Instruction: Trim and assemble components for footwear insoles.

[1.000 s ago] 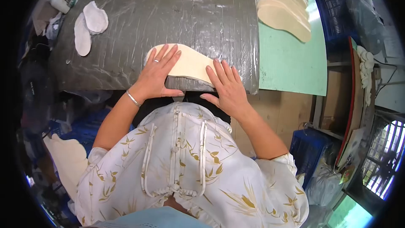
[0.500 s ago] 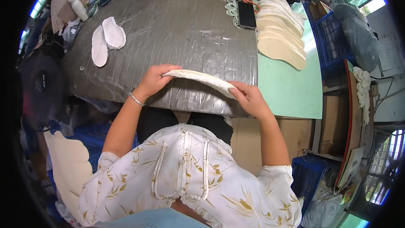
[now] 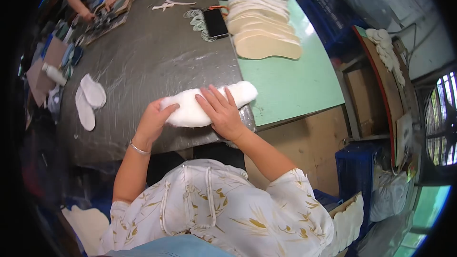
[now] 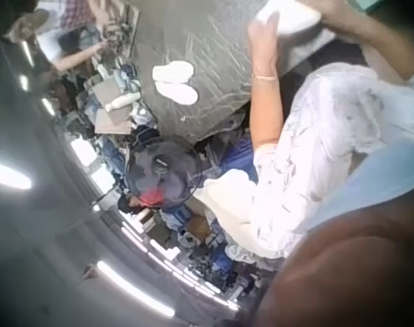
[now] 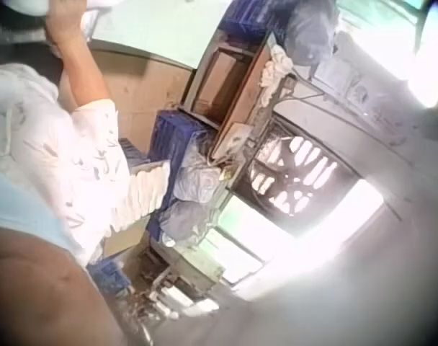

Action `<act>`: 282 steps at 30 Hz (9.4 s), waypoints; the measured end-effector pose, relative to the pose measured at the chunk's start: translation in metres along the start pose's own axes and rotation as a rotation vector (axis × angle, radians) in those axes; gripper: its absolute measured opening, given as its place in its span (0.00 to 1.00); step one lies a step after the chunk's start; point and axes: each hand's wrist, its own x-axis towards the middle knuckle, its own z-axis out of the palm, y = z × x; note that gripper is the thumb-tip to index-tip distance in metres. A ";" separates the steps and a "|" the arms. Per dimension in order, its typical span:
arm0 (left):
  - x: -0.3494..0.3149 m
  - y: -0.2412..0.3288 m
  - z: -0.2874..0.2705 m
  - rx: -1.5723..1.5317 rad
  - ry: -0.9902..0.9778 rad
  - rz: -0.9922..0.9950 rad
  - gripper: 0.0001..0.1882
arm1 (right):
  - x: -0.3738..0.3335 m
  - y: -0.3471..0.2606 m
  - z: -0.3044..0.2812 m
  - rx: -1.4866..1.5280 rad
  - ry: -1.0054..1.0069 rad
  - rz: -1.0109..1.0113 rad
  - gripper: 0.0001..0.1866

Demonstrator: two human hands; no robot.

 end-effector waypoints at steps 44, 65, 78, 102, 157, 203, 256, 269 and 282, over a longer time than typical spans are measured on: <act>-0.385 -0.016 -0.048 1.449 1.472 -0.453 0.28 | 0.169 -0.121 0.074 0.371 -0.820 -0.661 0.22; -0.284 -0.067 -0.071 0.924 1.257 0.126 0.24 | 0.271 -0.198 0.311 -0.018 -0.372 -0.346 0.08; -0.133 -0.059 -0.233 1.003 1.114 0.252 0.14 | 0.275 -0.198 0.303 0.157 -0.331 -0.509 0.11; -0.006 -0.076 -0.437 1.442 0.890 -0.164 0.09 | 0.287 -0.193 0.312 0.298 -0.304 -0.560 0.07; -0.007 -0.131 -0.542 1.753 0.831 -0.328 0.15 | 0.001 0.029 -0.009 0.163 -0.193 -0.026 0.10; -0.069 -0.089 -0.123 0.098 0.711 -0.051 0.10 | 0.032 0.023 0.018 0.883 -0.458 1.043 0.11; -0.548 -0.008 0.030 1.355 1.521 -0.841 0.31 | 0.116 -0.282 0.059 0.815 -0.656 -0.698 0.05; -0.576 -0.006 0.033 1.298 1.514 -0.737 0.16 | 0.104 -0.277 0.068 0.777 -0.716 -0.649 0.04; -0.663 0.057 -0.008 0.409 1.939 -0.335 0.10 | 0.097 -0.286 0.069 0.758 -0.706 -0.689 0.06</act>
